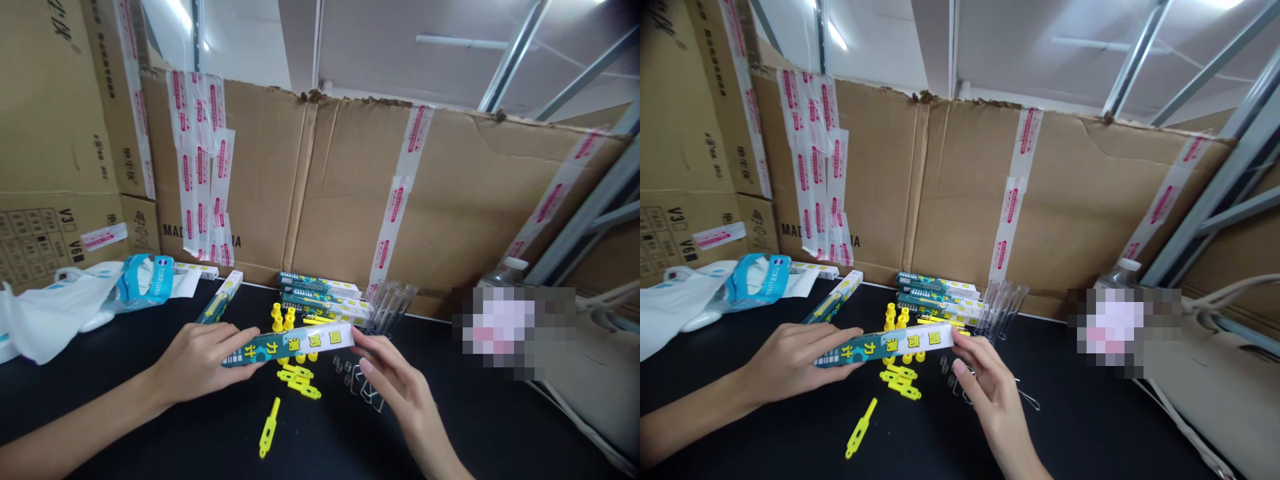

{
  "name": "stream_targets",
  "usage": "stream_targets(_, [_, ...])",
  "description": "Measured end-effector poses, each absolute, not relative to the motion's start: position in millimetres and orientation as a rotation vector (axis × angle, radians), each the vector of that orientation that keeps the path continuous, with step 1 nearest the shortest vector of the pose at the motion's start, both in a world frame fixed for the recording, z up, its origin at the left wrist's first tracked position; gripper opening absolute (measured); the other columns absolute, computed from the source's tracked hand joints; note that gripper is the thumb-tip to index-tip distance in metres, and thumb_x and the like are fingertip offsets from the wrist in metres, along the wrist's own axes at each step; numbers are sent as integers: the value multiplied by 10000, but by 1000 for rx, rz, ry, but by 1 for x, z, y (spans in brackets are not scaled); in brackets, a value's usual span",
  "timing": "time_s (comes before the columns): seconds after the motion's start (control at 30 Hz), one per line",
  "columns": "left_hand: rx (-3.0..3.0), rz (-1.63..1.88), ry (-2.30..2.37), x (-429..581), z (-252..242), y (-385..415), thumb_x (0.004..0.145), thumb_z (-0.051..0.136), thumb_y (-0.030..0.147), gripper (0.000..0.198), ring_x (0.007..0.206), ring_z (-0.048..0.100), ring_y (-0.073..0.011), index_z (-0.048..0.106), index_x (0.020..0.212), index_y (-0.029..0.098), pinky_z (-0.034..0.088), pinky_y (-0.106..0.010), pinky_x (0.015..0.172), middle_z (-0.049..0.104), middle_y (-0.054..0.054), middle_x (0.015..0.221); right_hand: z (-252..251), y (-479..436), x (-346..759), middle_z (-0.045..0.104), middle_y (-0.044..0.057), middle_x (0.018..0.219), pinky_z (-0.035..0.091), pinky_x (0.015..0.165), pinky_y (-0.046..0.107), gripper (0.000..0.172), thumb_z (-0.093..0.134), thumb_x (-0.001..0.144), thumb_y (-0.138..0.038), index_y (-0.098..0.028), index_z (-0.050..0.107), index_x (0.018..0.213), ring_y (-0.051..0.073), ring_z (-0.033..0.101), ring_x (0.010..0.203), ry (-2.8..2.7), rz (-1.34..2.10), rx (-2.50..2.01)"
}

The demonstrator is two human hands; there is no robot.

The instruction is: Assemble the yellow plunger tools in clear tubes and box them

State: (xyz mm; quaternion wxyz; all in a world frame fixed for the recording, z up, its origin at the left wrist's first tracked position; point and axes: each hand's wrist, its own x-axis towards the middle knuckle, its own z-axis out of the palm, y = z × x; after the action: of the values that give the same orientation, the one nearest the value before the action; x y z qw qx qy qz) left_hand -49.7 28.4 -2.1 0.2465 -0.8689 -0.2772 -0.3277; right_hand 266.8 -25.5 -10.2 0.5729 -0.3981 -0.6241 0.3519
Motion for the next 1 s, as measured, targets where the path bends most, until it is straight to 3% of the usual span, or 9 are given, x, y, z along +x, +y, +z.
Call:
stream_targets(0.1, [-2336,-872,-778,-49,0,27,941,602,416,310,591,705,-161,676,1122,176,530,-261,545,732,-3,731,-12,-26,267,605,52,1345,468,1060,407,366,601,946,-375,-381,609,1312,249,592,1226,-1535,844,-941])
stream_targets(0.23, [-2285,-846,-957,-47,3,26,934,575,468,425,519,672,-173,623,1258,197,524,-288,566,674,29,608,-17,-30,262,312,8,1612,383,1125,499,576,536,980,-369,-459,299,1497,267,380,1424,-1645,814,-902])
stream_targets(0.37, [-2143,-777,-1094,-44,7,26,928,548,507,370,528,679,-225,694,1062,194,517,-320,559,692,-13,612,-25,-39,258,245,56,1633,353,1130,556,677,521,982,-342,-425,151,1543,287,394,1413,-1779,723,-1057])
stream_targets(0.47, [-1987,-671,-1332,-46,8,32,934,523,529,422,484,660,-258,677,1066,158,474,-311,475,660,-32,548,-27,-44,257,354,104,1577,404,1094,553,666,512,978,-307,-382,169,1544,289,506,1322,-1865,613,-1124])
stream_targets(0.53, [-1953,-633,-1487,-52,7,39,957,484,513,447,538,685,-278,642,1129,131,469,-302,454,695,-71,632,-24,-46,256,418,108,1538,452,1064,514,631,509,972,-271,-361,223,1527,277,558,1264,-1931,526,-1103])
stream_targets(0.63, [-2110,-731,-1484,-62,5,50,1018,364,411,439,810,724,-306,557,1293,128,571,-368,645,738,-139,920,-17,-47,255,507,97,1468,509,1015,442,592,513,953,-218,-336,299,1492,252,606,1191,-2007,420,-1070])
stream_targets(0.73, [-2241,-853,-1392,-69,0,59,1034,320,408,434,1119,641,-320,574,1327,213,545,-479,911,658,-143,1243,-12,-47,253,564,86,1399,537,980,395,563,528,934,-196,-322,355,1454,235,629,1137,-2032,346,-1041])
stream_targets(0.87, [-2274,-842,-1358,-66,-12,60,1035,321,412,444,1216,592,-323,696,1186,230,507,-516,1000,607,-136,1336,-11,-48,252,601,57,1326,544,969,350,525,539,923,-179,-335,400,1405,210,639,1101,-2054,311,-1013])
stream_targets(1.0, [-2291,-760,-1343,-56,-23,53,1021,362,380,429,1273,555,-336,673,1244,186,493,-527,1021,601,-171,1356,-12,-48,251,607,46,1296,542,972,335,503,538,918,-170,-340,418,1377,203,635,1106,-2074,303,-999])
